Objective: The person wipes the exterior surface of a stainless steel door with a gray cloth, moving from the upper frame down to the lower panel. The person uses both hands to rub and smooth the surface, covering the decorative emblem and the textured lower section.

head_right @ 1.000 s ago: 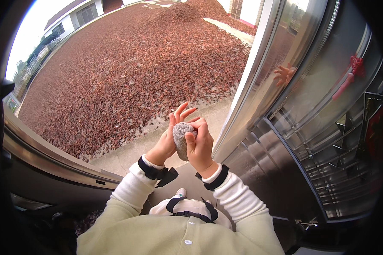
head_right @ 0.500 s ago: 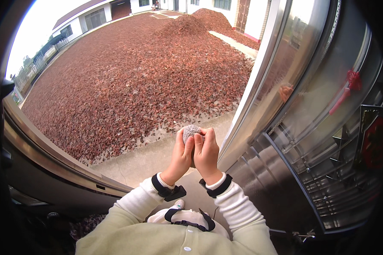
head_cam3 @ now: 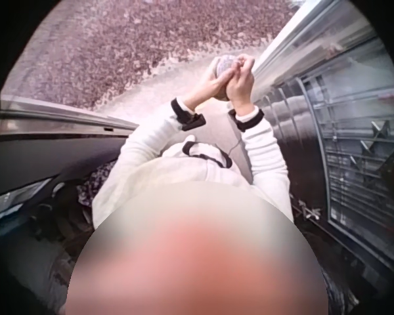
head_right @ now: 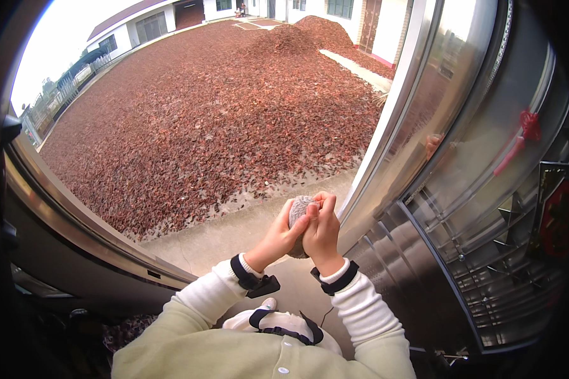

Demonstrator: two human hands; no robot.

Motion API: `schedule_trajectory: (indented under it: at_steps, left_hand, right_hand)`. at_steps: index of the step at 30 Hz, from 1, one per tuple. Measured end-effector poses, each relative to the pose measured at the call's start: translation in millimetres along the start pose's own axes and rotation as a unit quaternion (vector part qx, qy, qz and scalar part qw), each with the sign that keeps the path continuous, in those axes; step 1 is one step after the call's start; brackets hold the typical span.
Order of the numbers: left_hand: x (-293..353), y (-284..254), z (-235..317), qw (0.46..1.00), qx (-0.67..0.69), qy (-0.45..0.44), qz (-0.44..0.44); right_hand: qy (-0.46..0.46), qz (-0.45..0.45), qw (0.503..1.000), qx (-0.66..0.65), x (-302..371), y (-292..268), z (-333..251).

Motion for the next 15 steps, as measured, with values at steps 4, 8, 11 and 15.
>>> schedule_trajectory:
  at_steps: [4,8,11,15]
  left_hand:
    - [2,-2,-7,0.994,0.105,-0.023,0.030]
    - [5,-13,-12,0.988,-0.006,-0.045,0.149]
    - [-3,-21,-13,0.977,-0.022,-0.046,0.205]
    - [-10,-14,-12,0.980,-0.012,-0.052,0.189]
  right_hand:
    - [0.003,0.002,1.000,-0.010,0,5,5]
    - [0.049,0.026,0.998,0.003,3,3,18]
    - [0.079,0.032,0.996,0.025,11,6,25]
    - [0.072,0.062,0.994,0.044,12,9,27]
Point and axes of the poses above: each hand's wrist, its own x-axis away from the middle knuckle, its own y-axis out of the palm, z = x × y, the point moved 9 cm from there along -x, towards the middle knuckle, and after that the axes turned 13 degrees about -x, right-handed, at the moved point
